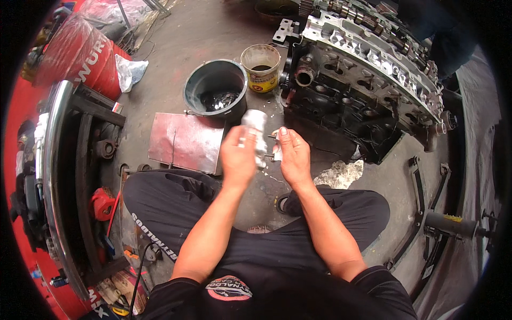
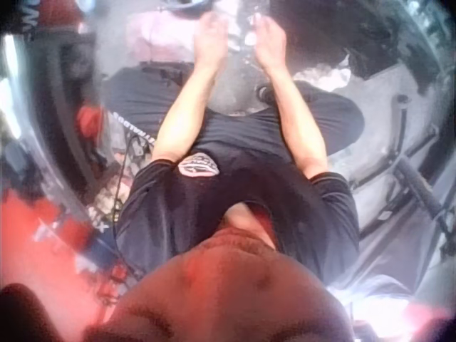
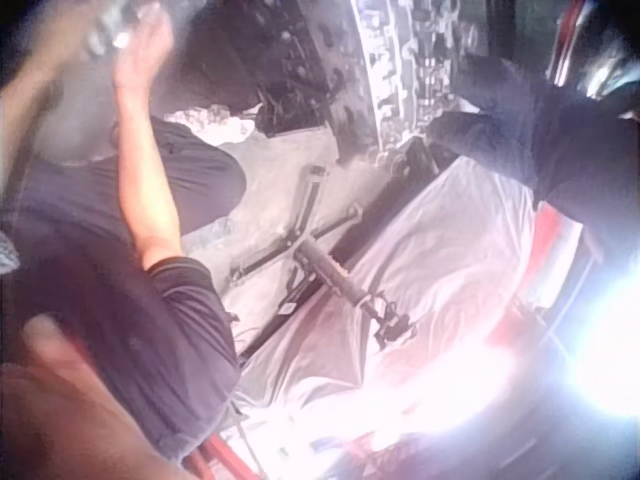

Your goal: The person cleans small metal engine components with a white cloth and places them into the cylinder head. They repeatedly retrieve parts from a bucket, wipe them, and install them into the engine block, occasionally adjusting the placement of the components.

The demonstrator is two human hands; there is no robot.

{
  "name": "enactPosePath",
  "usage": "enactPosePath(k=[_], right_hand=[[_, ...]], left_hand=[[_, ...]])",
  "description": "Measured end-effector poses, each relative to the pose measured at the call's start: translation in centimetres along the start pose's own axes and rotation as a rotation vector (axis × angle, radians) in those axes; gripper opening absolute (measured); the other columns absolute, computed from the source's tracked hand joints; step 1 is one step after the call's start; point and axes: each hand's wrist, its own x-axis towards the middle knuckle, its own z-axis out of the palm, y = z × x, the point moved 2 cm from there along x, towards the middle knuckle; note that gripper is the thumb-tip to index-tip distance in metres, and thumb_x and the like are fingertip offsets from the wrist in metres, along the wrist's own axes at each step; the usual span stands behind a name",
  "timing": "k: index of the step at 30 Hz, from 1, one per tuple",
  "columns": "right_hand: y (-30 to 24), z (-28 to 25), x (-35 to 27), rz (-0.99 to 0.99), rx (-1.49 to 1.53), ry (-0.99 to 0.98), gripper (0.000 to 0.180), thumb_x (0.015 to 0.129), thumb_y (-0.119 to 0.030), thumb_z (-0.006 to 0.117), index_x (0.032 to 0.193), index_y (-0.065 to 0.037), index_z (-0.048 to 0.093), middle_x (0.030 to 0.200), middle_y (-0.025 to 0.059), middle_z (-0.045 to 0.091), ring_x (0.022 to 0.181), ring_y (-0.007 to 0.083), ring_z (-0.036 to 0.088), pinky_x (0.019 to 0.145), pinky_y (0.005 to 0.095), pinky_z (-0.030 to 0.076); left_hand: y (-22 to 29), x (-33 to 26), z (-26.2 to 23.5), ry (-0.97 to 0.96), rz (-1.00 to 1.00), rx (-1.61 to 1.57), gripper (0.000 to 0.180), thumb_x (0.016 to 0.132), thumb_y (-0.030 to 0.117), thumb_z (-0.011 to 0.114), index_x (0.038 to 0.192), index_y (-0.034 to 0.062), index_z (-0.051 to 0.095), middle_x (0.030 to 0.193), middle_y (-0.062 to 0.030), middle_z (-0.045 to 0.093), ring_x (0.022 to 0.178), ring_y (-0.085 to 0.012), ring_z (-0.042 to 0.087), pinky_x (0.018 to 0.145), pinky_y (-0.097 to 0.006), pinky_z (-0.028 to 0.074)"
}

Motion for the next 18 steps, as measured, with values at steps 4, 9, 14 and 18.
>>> enactPosePath(k=[4,9,14,18], right_hand=[[-2.6,-0.4,0.5,0.216,0.215,0.08,0.034,0.105,-0.036,0.061,0.102,-0.002,0.064,0.079,0.0063,0.068,0.057,0.0082,0.058,0.051,0.0263,0.052],[-0.3,-1.3,1.2,0.329,0.376,0.065,0.077,0.104,-0.068,0.038,0.112,0.003,0.066,0.085,0.0073,0.07,0.073,0.0125,0.065,0.069,0.0282,0.053],[-2.5,-0.5,-0.1,0.23,0.045,-0.097,0.094,0.099,-0.079,0.021,0.107,0.0,0.07,0.097,0.0103,0.071,0.09,0.017,0.063,0.082,0.0327,0.05],[-3.2,-1.2,-0.4,0.181,-0.058,-0.138,0.097,0.099,-0.08,0.017,0.106,0.002,0.069,0.093,0.0119,0.07,0.09,0.0182,0.063,0.082,0.0353,0.049]], left_hand=[[-1.6,2.1,-5.7,-0.093,-0.132,-0.978,0.032,0.107,0.022,0.048,0.126,-0.0005,0.06,0.106,-0.0093,0.07,0.085,-0.0177,0.067,0.072,-0.034,0.055],[0.8,-3.9,0.8,-0.145,0.518,0.245,0.055,0.097,0.015,0.07,0.145,-0.0016,0.05,0.143,-0.02,0.05,0.133,-0.0303,0.051,0.113,-0.041,0.041],[-1.6,-3.3,4.0,-0.272,0.301,0.1,0.057,0.089,0.003,0.068,0.144,0.0066,0.056,0.141,-0.0176,0.049,0.136,-0.0339,0.049,0.114,-0.04,0.039],[-1.7,-3.4,4.2,-0.187,0.295,-0.004,0.046,0.085,-0.001,0.068,0.13,0.0036,0.066,0.129,-0.0163,0.059,0.124,-0.0304,0.06,0.102,-0.038,0.048]])
